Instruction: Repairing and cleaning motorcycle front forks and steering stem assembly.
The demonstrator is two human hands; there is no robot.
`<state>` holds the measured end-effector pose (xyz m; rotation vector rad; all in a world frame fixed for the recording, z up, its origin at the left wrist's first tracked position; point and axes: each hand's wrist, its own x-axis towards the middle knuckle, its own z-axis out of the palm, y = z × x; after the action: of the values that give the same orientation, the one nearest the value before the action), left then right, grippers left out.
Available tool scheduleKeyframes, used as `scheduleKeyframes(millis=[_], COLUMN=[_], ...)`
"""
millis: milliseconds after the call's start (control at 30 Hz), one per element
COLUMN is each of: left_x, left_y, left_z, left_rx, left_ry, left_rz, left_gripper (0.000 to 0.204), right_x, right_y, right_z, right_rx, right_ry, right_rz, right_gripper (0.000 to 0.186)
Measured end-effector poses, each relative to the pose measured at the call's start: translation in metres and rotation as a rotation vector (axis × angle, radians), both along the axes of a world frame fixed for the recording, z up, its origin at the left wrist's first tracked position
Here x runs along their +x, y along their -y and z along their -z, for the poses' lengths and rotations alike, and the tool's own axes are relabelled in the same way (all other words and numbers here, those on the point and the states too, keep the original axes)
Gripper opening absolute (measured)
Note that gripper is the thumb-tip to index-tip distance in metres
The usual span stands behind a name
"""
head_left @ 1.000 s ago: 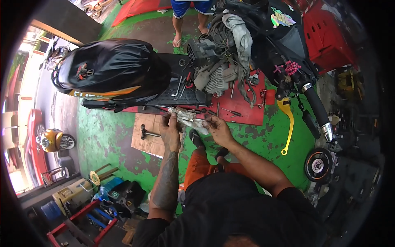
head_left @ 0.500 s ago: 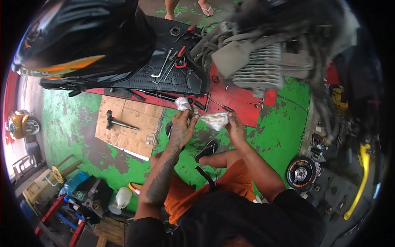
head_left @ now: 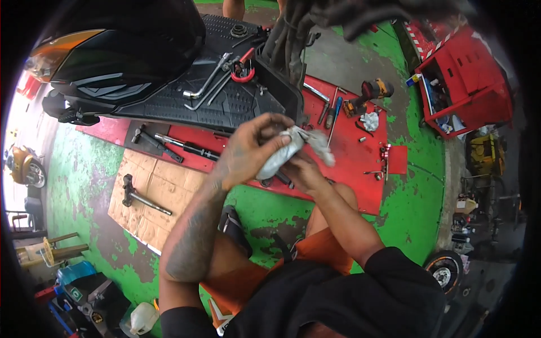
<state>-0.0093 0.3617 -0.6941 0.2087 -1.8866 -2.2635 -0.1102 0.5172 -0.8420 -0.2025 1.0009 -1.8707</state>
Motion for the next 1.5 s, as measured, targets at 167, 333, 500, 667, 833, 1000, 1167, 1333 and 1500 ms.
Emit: scheduleKeyframes(millis=[167,333,500,667,833,1000,1167,1333,1500], left_x=[-0.004,-0.025,-0.037,-0.057,-0.049,-0.025,0.003,0.029,0.044], left_y=[-0.001,-0.029,-0.053,-0.049,-0.039,-0.041,-0.008,0.014,0.022], left_z=[0.010,0.000,-0.021,-0.030,-0.021,-0.040,-0.005,0.006,0.012], left_rx=[0.130,0.215,0.194,-0.192,-0.430,-0.768,-0.798,-1.033,-0.856], left_ry=[-0.035,-0.088,-0.126,-0.045,0.082,0.276,0.258,0.542,0.486], left_rz=[-0.268,-0.156,-0.029,-0.168,-0.227,-0.081,-0.124,-0.089,-0.060], left_gripper=[0.031,0.043,0.057,0.053,0.043,0.033,0.034,0.038,0.038], right_x=[0.020,0.010,-0.014,-0.058,-0.060,-0.106,-0.164,-0.159,-0.156], right_y=[-0.002,-0.023,-0.034,-0.057,-0.045,-0.060,-0.006,0.048,0.083], right_z=[-0.039,0.023,-0.007,-0.029,-0.082,-0.147,-0.215,-0.298,-0.319], right_rx=[-0.413,-0.414,-0.379,-0.509,-0.580,-0.719,-0.298,-0.589,-0.790], right_ry=[0.438,0.456,0.269,-0.010,0.140,0.150,-0.647,-0.203,-0.178], right_rz=[-0.287,-0.603,-0.418,-0.287,0.000,0.130,0.672,0.699,0.753], right_gripper=[0.050,0.042,0.044,0.049,0.047,0.043,0.038,0.028,0.019])
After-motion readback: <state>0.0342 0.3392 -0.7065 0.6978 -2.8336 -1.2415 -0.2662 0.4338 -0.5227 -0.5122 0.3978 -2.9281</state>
